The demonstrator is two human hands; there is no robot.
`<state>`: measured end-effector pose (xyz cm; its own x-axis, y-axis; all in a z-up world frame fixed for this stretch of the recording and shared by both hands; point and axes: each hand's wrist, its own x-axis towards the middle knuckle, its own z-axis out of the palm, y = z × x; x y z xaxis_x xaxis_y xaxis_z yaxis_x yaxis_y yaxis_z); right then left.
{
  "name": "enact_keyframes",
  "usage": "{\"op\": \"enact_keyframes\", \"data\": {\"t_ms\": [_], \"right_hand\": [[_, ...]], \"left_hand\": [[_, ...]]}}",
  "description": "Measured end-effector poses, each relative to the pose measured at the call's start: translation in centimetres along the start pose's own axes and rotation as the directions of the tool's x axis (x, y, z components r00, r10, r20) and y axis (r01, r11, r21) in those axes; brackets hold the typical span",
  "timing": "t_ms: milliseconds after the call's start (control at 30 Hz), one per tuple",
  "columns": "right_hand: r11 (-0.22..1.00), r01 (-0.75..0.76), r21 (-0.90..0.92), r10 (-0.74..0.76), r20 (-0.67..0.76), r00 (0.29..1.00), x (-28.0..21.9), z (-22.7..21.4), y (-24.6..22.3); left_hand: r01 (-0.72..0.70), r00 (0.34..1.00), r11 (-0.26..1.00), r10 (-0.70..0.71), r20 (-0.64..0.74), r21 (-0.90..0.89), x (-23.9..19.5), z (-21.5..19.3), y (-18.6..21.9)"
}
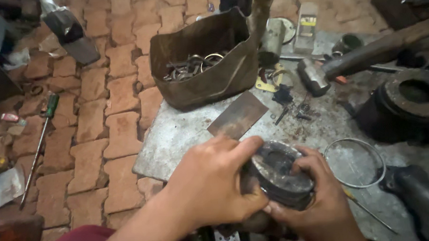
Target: The person wipes and handles an engine piston by hand on a workshop table.
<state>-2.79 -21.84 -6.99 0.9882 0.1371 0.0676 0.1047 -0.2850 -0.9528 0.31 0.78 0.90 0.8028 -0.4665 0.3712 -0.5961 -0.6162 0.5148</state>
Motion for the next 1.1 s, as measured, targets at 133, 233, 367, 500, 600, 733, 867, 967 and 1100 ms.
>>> {"op": "enact_keyframes", "data": {"t_ms": [133, 233, 367, 500, 600, 733, 867, 967, 1100], "right_hand": [[0.970, -0.102, 0.220, 0.088, 0.072, 0.993, -0.4, -0.1, 1.4], [0.997, 0.034, 0.076, -0.040, 0.070, 0.997, -0.4, -0.8, 1.7], [0.967, -0.099, 0.236, 0.081, 0.084, 0.993, -0.1, -0.9, 1.2], [0.943, -0.200, 0.266, 0.174, 0.117, 0.978, 0.0, -1.0, 0.6], [0.922, -0.236, 0.307, 0.194, 0.162, 0.968, -0.2, -1.1, 0.3], [0.942, -0.174, 0.288, 0.121, 0.194, 0.973, -0.4, -1.3, 0.1], [0.959, -0.184, 0.215, 0.157, 0.136, 0.978, -0.6, -1.3, 0.3], [0.933, -0.099, 0.346, 0.047, 0.156, 0.987, -0.7, -1.0, 0.6], [0.886, -0.109, 0.450, 0.029, 0.180, 0.983, -0.6, -0.2, 0.4]], "left_hand": [[0.022, 0.999, 1.000, -0.023, -0.035, -0.017, -0.4, 0.2, 0.1], [0.005, 0.998, 0.998, -0.009, -0.060, -0.070, -0.6, 0.4, -0.2], [0.024, 0.999, 0.992, -0.027, -0.025, -0.126, -0.9, 0.5, -0.6], [0.143, 0.989, 0.968, -0.131, 0.068, -0.206, -1.0, 0.7, -1.0], [0.189, 0.981, 0.949, -0.170, 0.096, -0.253, -1.0, 0.8, -1.0], [0.248, 0.966, 0.932, -0.218, 0.138, -0.265, -1.0, 0.6, -0.8], [0.285, 0.958, 0.879, -0.249, 0.142, -0.381, -1.0, 0.6, -0.6], [0.321, 0.947, 0.846, -0.290, 0.138, -0.425, -1.0, 0.8, -0.4], [0.309, 0.951, 0.884, -0.289, 0.109, -0.350, -0.9, 1.0, -0.2]]}}
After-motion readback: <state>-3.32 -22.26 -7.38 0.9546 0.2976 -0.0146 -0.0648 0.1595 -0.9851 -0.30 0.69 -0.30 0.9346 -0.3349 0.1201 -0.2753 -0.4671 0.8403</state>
